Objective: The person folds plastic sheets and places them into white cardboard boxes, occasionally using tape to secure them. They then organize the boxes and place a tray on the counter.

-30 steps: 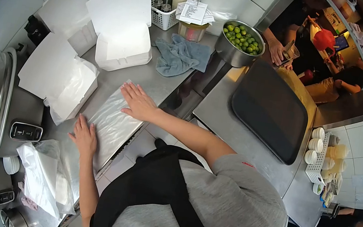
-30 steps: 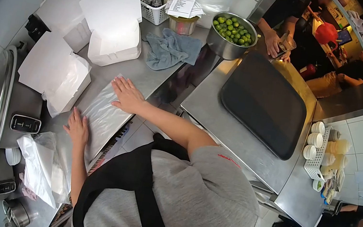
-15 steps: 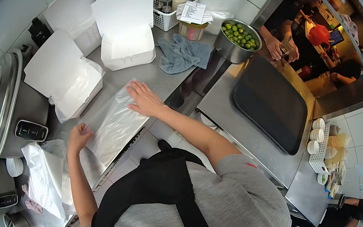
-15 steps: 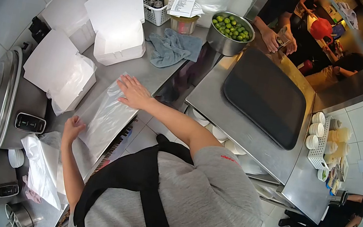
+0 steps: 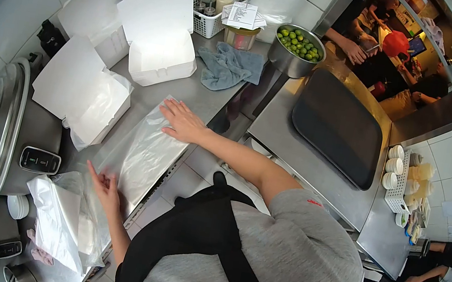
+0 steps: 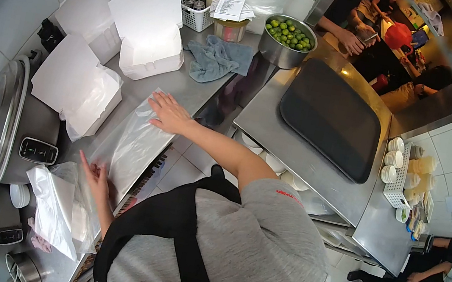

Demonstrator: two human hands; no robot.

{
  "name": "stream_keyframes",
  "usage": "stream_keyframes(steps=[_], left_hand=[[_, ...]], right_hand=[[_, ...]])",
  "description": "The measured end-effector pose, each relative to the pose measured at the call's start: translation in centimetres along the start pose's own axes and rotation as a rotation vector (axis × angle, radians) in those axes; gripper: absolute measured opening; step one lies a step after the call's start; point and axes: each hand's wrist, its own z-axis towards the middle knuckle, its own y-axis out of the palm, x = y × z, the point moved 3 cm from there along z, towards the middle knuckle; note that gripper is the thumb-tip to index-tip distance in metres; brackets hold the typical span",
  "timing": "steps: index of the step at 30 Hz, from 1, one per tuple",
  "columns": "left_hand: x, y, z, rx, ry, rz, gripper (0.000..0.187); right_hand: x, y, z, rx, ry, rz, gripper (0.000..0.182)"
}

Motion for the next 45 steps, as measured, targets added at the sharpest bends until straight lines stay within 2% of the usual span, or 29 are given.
stream_keyframes(steps=[1, 2, 5, 7, 9, 11, 13, 17, 19, 23, 26, 28, 30, 33, 35, 36, 38, 39, 41, 42, 44, 45], left_hand=[[0.7, 0.5, -0.4, 0.015, 0.097, 0.079, 0.061], [0.8, 0.5, -0.6, 0.011, 0.101, 0.079, 0.061], [0.3, 0.2, -1.6, -0.064, 0.154, 0.255, 0.054], [-1.0, -0.3, -1.0, -0.149, 0.029, 0.356, 0.044], [-1.5, -0.1, -0.3, -0.142, -0.016, 0.345, 0.04], [-1.9, 0.5, 0.2, -0.125, -0.061, 0.34, 0.036], [-1.9, 0.7, 0.6, 0.037, 0.018, 0.103, 0.033], [0.2, 1.4, 0.3, 0.155, -0.008, 0.183, 0.031], [-0.8, 1.5, 0.1, 0.088, -0.202, 0.173, 0.032], [-2.3, 1.2, 0.3, -0.002, -0.278, 0.142, 0.036], [0.8, 2.1, 0.8, 0.027, -0.255, 0.192, 0.039], [3.1, 3.2, 1.3, -0.026, -0.212, 0.162, 0.039], [9.2, 5.9, 1.5, -0.092, -0.009, 0.242, 0.036], [16.8, 10.0, 1.1, -0.155, 0.071, 0.404, 0.034], [19.8, 11.1, 0.9, -0.183, 0.113, 0.445, 0.033], [21.1, 11.7, 0.9, -0.228, 0.17, 0.464, 0.032], [23.4, 11.7, 0.9, -0.238, 0.199, 0.479, 0.033], [24.4, 11.5, 0.9, -0.251, 0.227, 0.519, 0.034], [26.3, 10.8, 1.0, -0.254, 0.282, 0.58, 0.036], [26.8, 10.2, 1.0, -0.266, 0.298, 0.59, 0.036], [27.5, 8.8, 0.9, -0.294, 0.366, 0.595, 0.036], [27.4, 8.2, 1.0, -0.294, 0.379, 0.584, 0.037]], right_hand=[[0.0, 0.1, 0.0, 0.004, -0.003, 0.004, 0.063], [0.1, 0.1, -0.1, 0.007, -0.003, 0.008, 0.063], [0.3, 0.2, -0.1, 0.006, -0.004, 0.051, 0.062], [0.6, 0.1, -0.1, 0.024, -0.001, 0.089, 0.062], [1.2, 0.3, 0.0, 0.043, -0.008, 0.134, 0.061], [2.2, 0.4, 0.0, 0.205, 0.017, 0.357, 0.059], [2.6, -0.9, -0.8, 0.234, 0.046, 0.406, 0.057], [5.1, -5.0, -4.9, 0.28, 0.094, 0.407, 0.051], [7.3, -7.0, -7.5, 0.319, 0.138, 0.392, 0.049], [11.3, -10.6, -11.8, 0.387, 0.245, 0.393, 0.045], [13.8, -12.1, -13.0, 0.364, 0.328, 0.38, 0.043], [13.9, -12.8, -11.9, 0.319, 0.218, 0.363, 0.042], [13.7, -13.3, -10.0, 0.296, 0.173, 0.36, 0.041], [11.6, -13.2, -6.0, 0.213, 0.109, 0.431, 0.043], [10.0, -13.0, -2.6, 0.303, -0.098, 0.302, 0.041], [9.4, -12.5, -0.6, 0.306, -0.105, 0.312, 0.041], [7.8, -12.0, 3.2, 0.409, -0.257, 0.134, 0.045], [7.6, -11.3, 4.9, 0.419, -0.256, 0.137, 0.045], [7.9, -9.0, 7.9, 0.287, -0.16, -0.037, 0.036], [8.2, -8.7, 8.6, 0.305, -0.148, -0.033, 0.036], [9.2, -7.0, 9.6, 0.012, -0.007, -0.177, 0.033], [9.6, -6.5, 9.2, 0.126, -0.055, -0.215, 0.028]])
